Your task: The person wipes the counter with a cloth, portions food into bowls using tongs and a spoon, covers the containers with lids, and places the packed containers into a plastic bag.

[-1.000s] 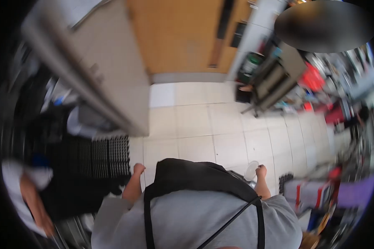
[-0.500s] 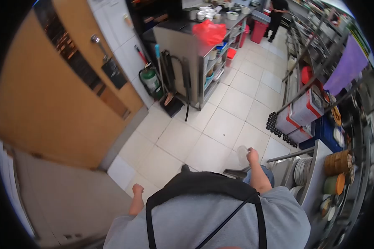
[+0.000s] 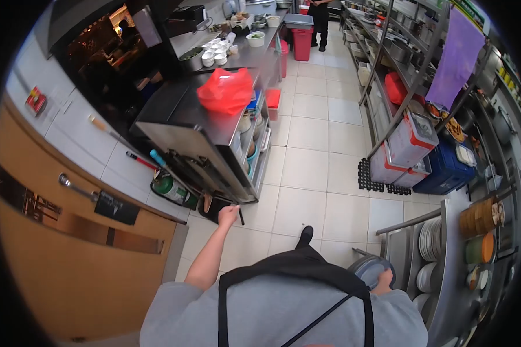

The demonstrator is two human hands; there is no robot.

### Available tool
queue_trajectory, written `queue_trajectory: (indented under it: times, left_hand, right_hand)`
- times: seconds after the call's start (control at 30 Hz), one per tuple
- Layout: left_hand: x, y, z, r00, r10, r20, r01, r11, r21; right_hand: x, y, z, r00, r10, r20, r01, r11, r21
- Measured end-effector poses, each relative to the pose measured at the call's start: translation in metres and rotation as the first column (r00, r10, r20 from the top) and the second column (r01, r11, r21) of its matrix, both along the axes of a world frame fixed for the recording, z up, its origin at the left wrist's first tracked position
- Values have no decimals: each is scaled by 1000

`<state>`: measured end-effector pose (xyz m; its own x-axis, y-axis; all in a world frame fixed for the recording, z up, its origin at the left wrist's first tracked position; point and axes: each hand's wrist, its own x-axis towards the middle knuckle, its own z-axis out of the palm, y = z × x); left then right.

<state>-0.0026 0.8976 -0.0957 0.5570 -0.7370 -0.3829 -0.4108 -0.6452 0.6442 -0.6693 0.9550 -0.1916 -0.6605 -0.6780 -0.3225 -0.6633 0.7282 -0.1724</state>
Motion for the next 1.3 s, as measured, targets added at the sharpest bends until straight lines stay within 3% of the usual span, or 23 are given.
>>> queue_trajectory:
  times: [0.07,0.13,0.17,0.2,0.27,0.3,0.33,0.4,0.43,0.53,0.63,0.77,0.83,0.87,0.9,0.93,1.0,1.03,1.07,1.13,1.2,1.27,1.3]
  left_hand:
    - [-19,-64,-26,946,-103,-307,11,958,-288]
    - [-52,-114,-18,966,-185,-180,97,907,-410]
    - [-61,-138,-13,968,-245,-61,204,902,-381]
    - [-67,-163,-1,968,-242,-58,203,902,-382]
    - [-79,-204,35,939,-264,221,331,869,-369]
    - [-80,-223,47,955,-230,190,292,846,-447]
    - [-78,-242,57,956,-228,184,287,849,-443]
    - [-66,-280,70,974,-217,59,218,849,-481]
    - [-57,-299,71,977,-210,37,197,826,-529]
    - [-18,-369,61,982,-180,-59,123,842,-525]
    - [7,-451,72,963,-219,-157,98,827,-553]
    - [25,-568,91,944,-326,-37,255,800,-543]
    - [26,-631,107,943,-331,18,292,802,-521]
    - [29,-660,112,918,-352,-182,226,842,-490]
    - [30,-683,114,858,-349,-377,166,883,-440]
    - [31,-705,116,860,-340,-381,162,889,-429]
    - [35,-753,122,881,-461,-109,351,790,-503]
    - [38,-770,136,889,-451,-78,375,817,-439]
    - [44,-793,130,894,-441,-78,366,820,-439]
    - [59,-830,110,909,-403,-104,310,822,-477]
    - [79,-865,93,931,-343,-126,253,853,-457]
    - [97,-895,100,941,-227,-251,146,941,-305]
    - [104,-910,106,937,-168,-306,63,944,-323]
  right_hand:
    - [-16,-18,-12,995,-92,-45,92,996,-2]
    - [-20,-60,-12,988,-145,-56,144,989,-17]
    - [-15,-89,-9,991,-117,-62,120,992,40]
    - [-12,-119,-10,994,-90,-65,96,991,97]
    - [-2,-200,-22,985,169,-23,-167,982,84]
    - [13,-245,-30,987,160,-10,-160,986,-47]
    - [41,-294,-17,983,163,80,-158,985,-65]
    - [92,-382,-21,923,377,74,-340,892,-297]
    - [130,-428,-5,920,347,182,-295,919,-263]
    - [228,-534,36,822,550,145,-481,808,-339]
    - [283,-607,59,793,579,190,-498,796,-345]
    - [274,-672,51,828,545,132,-503,826,-256]
    - [240,-699,10,871,480,102,-431,848,-309]
    - [237,-706,17,927,354,123,-318,917,-239]
    - [226,-708,16,926,368,87,-341,911,-231]
    - [215,-709,11,943,329,57,-310,926,-214]
    - [196,-723,6,972,234,18,-226,956,-187]
    - [186,-737,4,984,178,10,-173,970,-169]
    - [174,-761,-4,982,189,10,-184,968,-170]
    - [154,-814,-17,998,24,62,-4,955,-298]
    - [159,-892,-10,994,74,82,-42,938,-343]
    - [178,-999,-1,976,148,157,-60,885,-461]
    - [193,-1057,-5,960,190,205,-58,853,-519]
